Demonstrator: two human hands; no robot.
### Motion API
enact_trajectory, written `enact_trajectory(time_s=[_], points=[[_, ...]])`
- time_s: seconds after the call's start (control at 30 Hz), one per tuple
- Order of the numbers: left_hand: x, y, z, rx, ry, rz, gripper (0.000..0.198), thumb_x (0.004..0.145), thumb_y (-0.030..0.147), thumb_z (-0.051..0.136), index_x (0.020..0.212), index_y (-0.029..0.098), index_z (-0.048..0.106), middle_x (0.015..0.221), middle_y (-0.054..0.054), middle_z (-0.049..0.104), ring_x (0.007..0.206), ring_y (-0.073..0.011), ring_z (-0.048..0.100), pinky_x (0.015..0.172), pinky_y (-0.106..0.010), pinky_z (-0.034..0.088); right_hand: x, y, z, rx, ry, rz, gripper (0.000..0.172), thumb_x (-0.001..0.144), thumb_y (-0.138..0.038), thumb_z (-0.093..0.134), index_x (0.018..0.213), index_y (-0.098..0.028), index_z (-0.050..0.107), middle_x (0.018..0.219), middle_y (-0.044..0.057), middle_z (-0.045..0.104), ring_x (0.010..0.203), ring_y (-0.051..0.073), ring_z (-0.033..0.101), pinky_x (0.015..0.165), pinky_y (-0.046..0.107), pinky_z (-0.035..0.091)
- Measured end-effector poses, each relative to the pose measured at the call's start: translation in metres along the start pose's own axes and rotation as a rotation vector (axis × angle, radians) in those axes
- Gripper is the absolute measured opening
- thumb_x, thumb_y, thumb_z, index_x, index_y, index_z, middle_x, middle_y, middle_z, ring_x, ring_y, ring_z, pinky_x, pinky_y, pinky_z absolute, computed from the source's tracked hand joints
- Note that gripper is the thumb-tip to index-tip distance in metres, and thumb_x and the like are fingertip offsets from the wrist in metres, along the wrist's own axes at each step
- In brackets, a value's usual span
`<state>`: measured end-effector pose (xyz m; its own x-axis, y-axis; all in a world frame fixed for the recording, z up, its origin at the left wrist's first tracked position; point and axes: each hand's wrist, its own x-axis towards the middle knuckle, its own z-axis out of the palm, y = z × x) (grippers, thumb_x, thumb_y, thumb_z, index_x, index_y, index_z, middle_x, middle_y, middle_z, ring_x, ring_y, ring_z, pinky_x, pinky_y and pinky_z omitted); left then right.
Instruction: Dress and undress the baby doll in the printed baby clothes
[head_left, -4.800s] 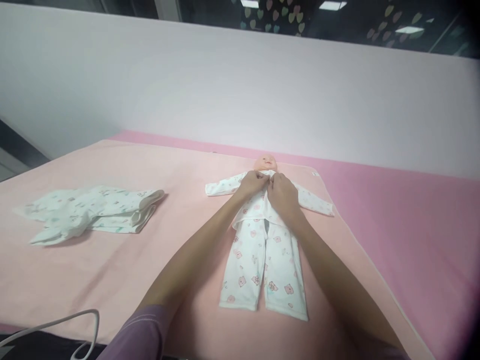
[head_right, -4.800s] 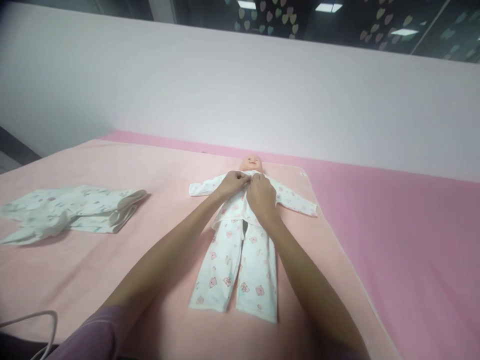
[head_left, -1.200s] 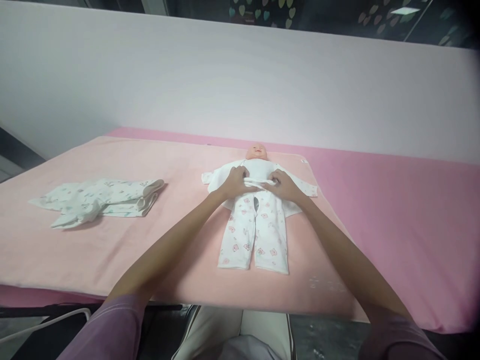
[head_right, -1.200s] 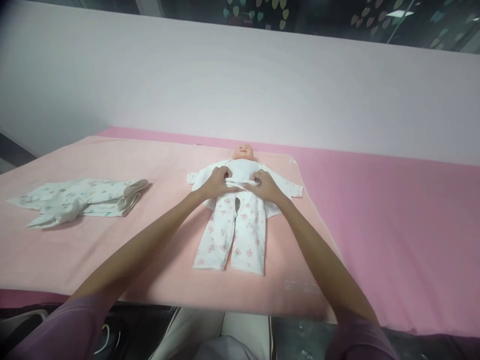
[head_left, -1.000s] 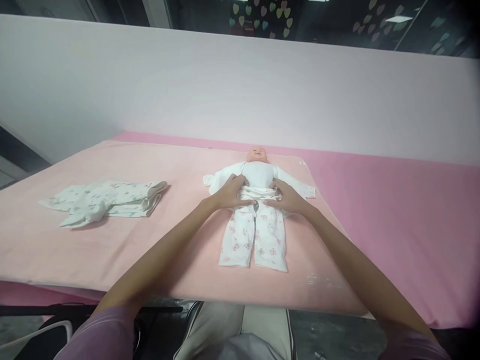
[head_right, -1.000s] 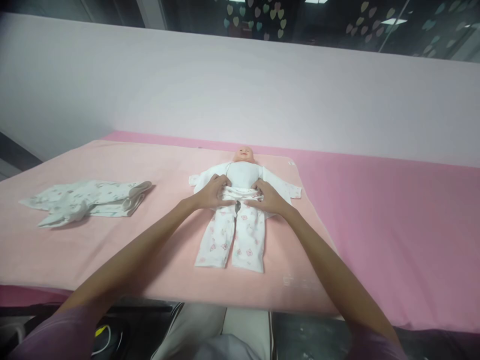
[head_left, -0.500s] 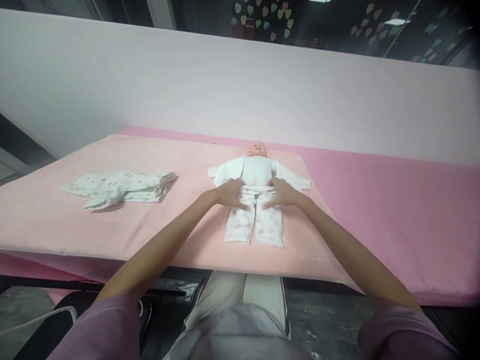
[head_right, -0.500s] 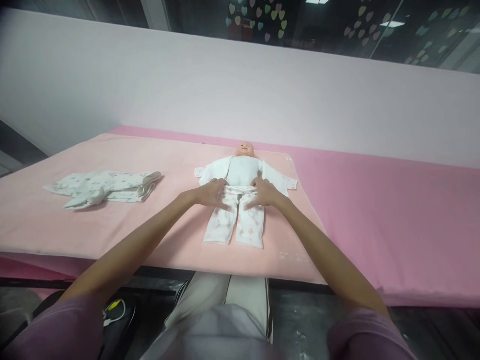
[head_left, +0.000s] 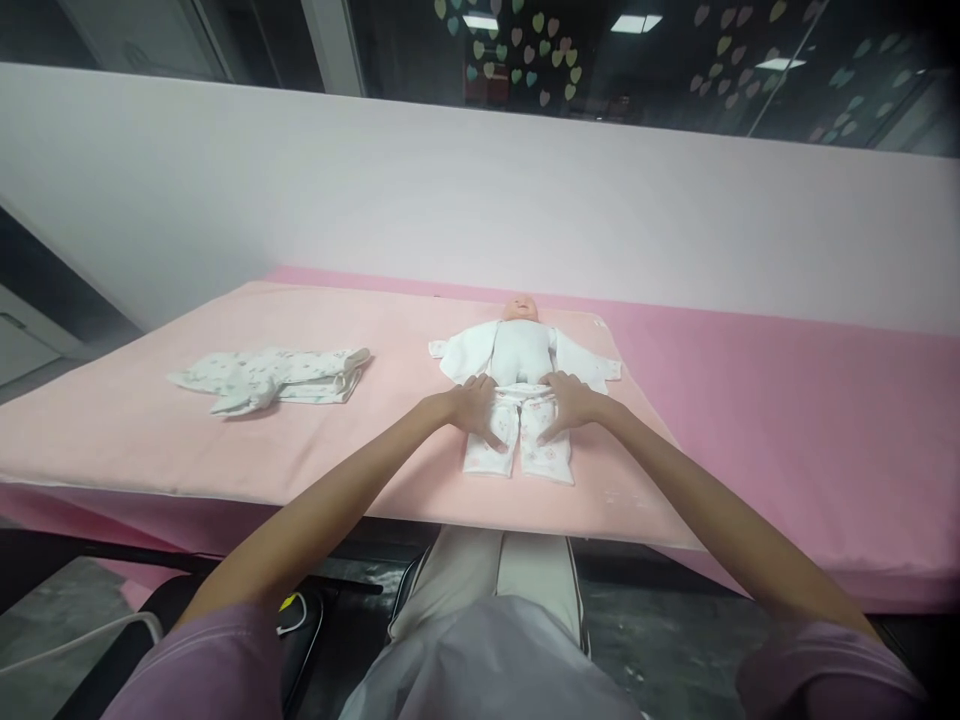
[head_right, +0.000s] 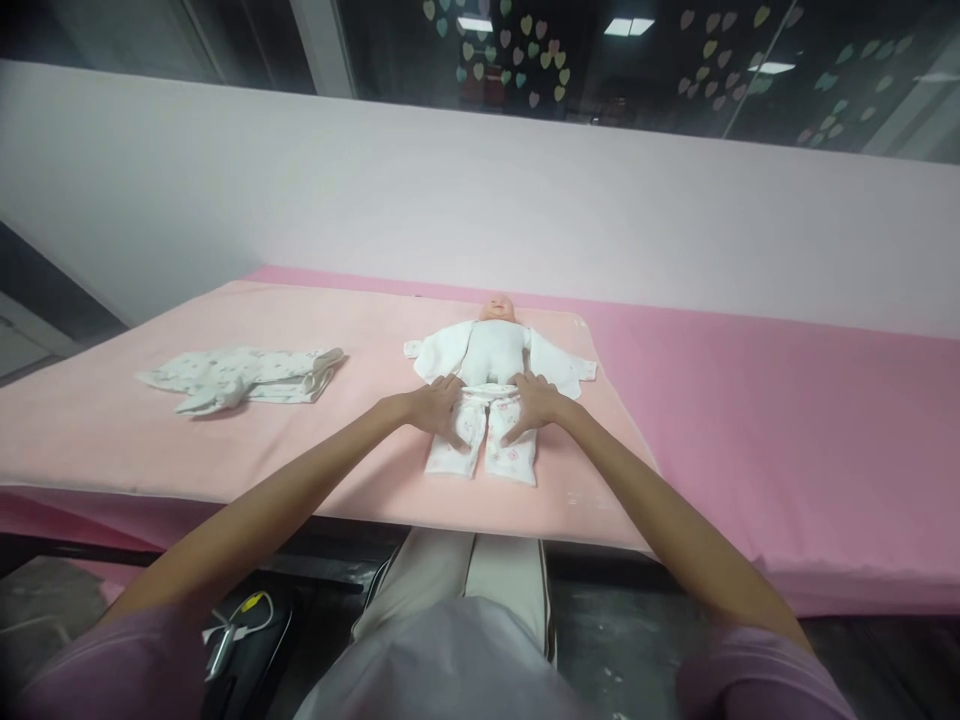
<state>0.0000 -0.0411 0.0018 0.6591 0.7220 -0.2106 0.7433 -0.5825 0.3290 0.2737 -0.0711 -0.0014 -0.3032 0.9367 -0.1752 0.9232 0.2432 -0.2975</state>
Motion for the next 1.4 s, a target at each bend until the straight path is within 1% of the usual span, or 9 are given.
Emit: enact_trajectory(time_s=[0.3, 0.4, 0.5, 0.6, 0.73, 0.9, 1.03, 1.23, 1.4], points=[[-0.007, 0.016, -0.001, 0.043, -0.039, -0.032, 0.109, 0.043, 0.074, 0.086, 0.130, 0.022, 0.046, 0.144, -0.020, 0.048, 0.135, -0.0468, 0.050, 0.109, -0.059, 0.047, -0.014, -0.007, 0.003, -0.019, -0.055, -0.009, 0.137, 0.039, -0.067, 0.100, 0.155, -0.029, 0.037, 0.153, 0.019, 0.043, 0.138, 0.049, 0.044, 0.107, 0.063, 0.043], [-0.007, 0.015, 0.002, 0.036, -0.021, -0.028, 0.110, 0.044, 0.074, 0.086, 0.132, 0.022, 0.046, 0.144, -0.021, 0.049, 0.135, -0.0469, 0.051, 0.107, -0.059, 0.048, -0.017, -0.011, 0.004, -0.017, -0.046, -0.005, 0.136, 0.040, -0.065, 0.101, 0.155, -0.028, 0.036, 0.153, 0.019, 0.042, 0.138, 0.048, 0.044, 0.106, 0.060, 0.045], [-0.005, 0.011, 0.006, 0.033, -0.007, -0.029, 0.110, 0.045, 0.076, 0.086, 0.133, 0.022, 0.046, 0.145, -0.021, 0.050, 0.135, -0.0471, 0.052, 0.107, -0.058, 0.048, -0.018, -0.017, 0.005, -0.046, -0.014, -0.010, 0.125, 0.041, -0.062, 0.101, 0.146, -0.026, 0.043, 0.145, 0.018, 0.047, 0.131, 0.045, 0.048, 0.100, 0.055, 0.049], [-0.006, 0.011, 0.008, 0.047, 0.007, -0.044, 0.107, 0.045, 0.076, 0.086, 0.130, 0.023, 0.049, 0.142, -0.020, 0.056, 0.131, -0.0463, 0.057, 0.109, -0.058, 0.045, -0.019, -0.024, 0.007, -0.092, 0.013, -0.034, 0.100, 0.044, -0.059, 0.101, 0.124, -0.023, 0.053, 0.130, 0.014, 0.054, 0.121, 0.042, 0.051, 0.091, 0.049, 0.051], [-0.014, 0.015, 0.008, 0.078, 0.016, -0.035, 0.091, 0.052, 0.077, 0.085, 0.118, 0.022, 0.055, 0.126, -0.018, 0.067, 0.122, -0.0444, 0.065, 0.110, -0.053, 0.041, -0.027, -0.029, 0.011, -0.078, 0.030, -0.080, 0.071, 0.057, -0.055, 0.097, 0.103, -0.023, 0.052, 0.112, 0.011, 0.058, 0.110, 0.038, 0.053, 0.082, 0.043, 0.049], [-0.028, 0.017, 0.014, 0.150, 0.066, 0.021, 0.085, 0.060, 0.079, 0.080, 0.117, 0.021, 0.055, 0.124, -0.016, 0.067, 0.119, -0.0409, 0.063, 0.105, -0.050, 0.042, -0.048, -0.024, 0.016, -0.026, 0.007, -0.122, 0.079, 0.055, -0.054, 0.096, 0.111, -0.023, 0.050, 0.118, 0.009, 0.056, 0.109, 0.034, 0.051, 0.080, 0.038, 0.045], [-0.035, 0.016, 0.022, 0.180, 0.112, 0.059, 0.087, 0.060, 0.076, 0.082, 0.120, 0.020, 0.053, 0.128, -0.016, 0.064, 0.117, -0.0383, 0.061, 0.101, -0.050, 0.045, -0.062, -0.020, 0.027, -0.026, 0.046, -0.124, 0.085, 0.054, -0.041, 0.099, 0.120, -0.021, 0.048, 0.121, 0.009, 0.056, 0.107, 0.031, 0.052, 0.080, 0.035, 0.041], [-0.047, 0.017, 0.035, 0.134, 0.233, 0.078, 0.075, 0.064, 0.065, 0.087, 0.113, 0.021, 0.053, 0.122, -0.011, 0.067, 0.113, -0.0359, 0.064, 0.100, -0.048, 0.043, -0.073, -0.011, 0.050, 0.054, 0.128, -0.109, 0.045, 0.074, -0.031, 0.087, 0.103, -0.022, 0.053, 0.109, 0.006, 0.063, 0.097, 0.026, 0.055, 0.072, 0.033, 0.037], [-0.063, 0.017, 0.051, 0.073, 0.300, 0.063, 0.051, 0.079, 0.056, 0.084, 0.097, 0.021, 0.052, 0.105, -0.006, 0.071, 0.097, -0.0301, 0.067, 0.097, -0.046, 0.041, -0.087, -0.009, 0.064, 0.064, 0.246, -0.208, 0.025, 0.088, -0.023, 0.073, 0.109, -0.023, 0.060, 0.112, 0.006, 0.068, 0.101, 0.027, 0.058, 0.082, 0.036, 0.040]])
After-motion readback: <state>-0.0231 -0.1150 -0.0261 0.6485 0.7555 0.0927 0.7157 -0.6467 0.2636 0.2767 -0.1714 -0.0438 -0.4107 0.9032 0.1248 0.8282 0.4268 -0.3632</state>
